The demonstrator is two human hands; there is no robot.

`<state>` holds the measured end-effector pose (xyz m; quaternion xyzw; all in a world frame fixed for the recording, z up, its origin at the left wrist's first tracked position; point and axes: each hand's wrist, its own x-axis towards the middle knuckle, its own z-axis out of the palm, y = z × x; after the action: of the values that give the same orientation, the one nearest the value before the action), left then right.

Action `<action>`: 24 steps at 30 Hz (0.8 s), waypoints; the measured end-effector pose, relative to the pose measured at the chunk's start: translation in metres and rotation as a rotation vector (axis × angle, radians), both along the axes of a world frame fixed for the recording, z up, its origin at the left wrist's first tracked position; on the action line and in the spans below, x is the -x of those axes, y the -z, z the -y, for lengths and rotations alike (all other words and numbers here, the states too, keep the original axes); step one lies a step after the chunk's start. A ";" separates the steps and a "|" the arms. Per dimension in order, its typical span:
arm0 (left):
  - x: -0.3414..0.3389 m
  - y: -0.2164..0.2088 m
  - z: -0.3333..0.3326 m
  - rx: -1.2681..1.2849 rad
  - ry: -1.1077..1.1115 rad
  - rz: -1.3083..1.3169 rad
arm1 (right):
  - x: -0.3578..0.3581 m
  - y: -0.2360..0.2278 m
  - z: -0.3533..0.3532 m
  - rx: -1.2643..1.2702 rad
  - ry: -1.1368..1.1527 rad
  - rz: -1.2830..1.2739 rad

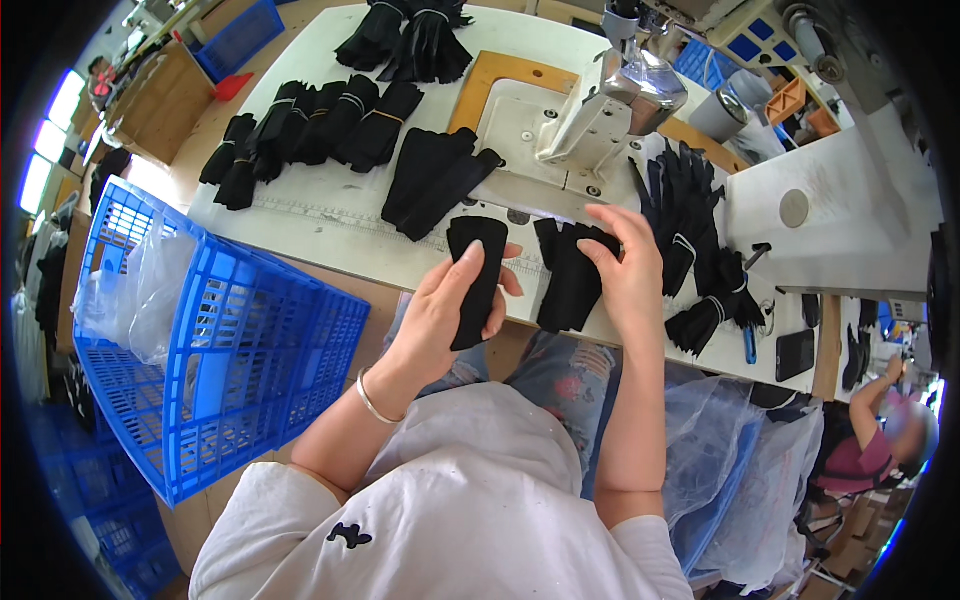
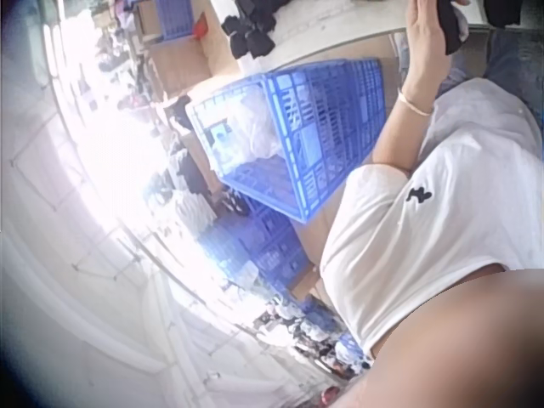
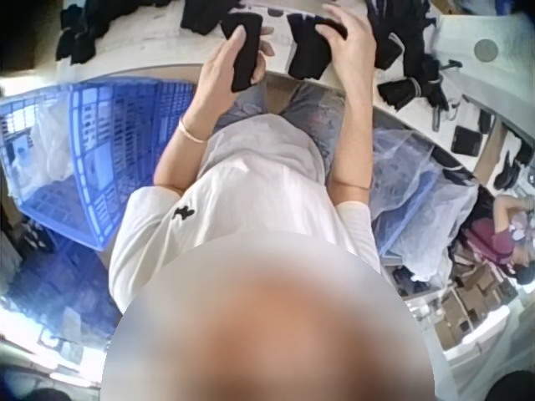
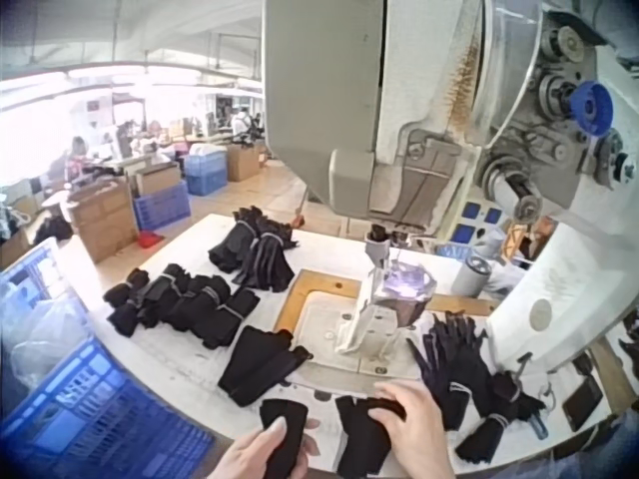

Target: The recorder is taking black gloves, stacking them together, and using a thin white string to bundle them into groups.

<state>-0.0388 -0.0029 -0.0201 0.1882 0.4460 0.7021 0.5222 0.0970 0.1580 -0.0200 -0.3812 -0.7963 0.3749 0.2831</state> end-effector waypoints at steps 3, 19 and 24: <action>0.000 -0.005 -0.004 0.075 0.035 -0.196 | 0.000 0.003 -0.001 -0.120 -0.010 -0.024; -0.025 -0.028 -0.037 0.078 -0.008 -1.121 | -0.006 -0.006 0.010 0.189 0.057 -0.339; -0.020 -0.032 -0.046 0.143 0.109 -0.695 | 0.000 -0.012 0.012 0.026 -0.004 -0.362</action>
<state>-0.0191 0.0428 0.0114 0.4023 0.6344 0.5341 0.3878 0.0975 0.1455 -0.0083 -0.3096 -0.7281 0.4483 0.4160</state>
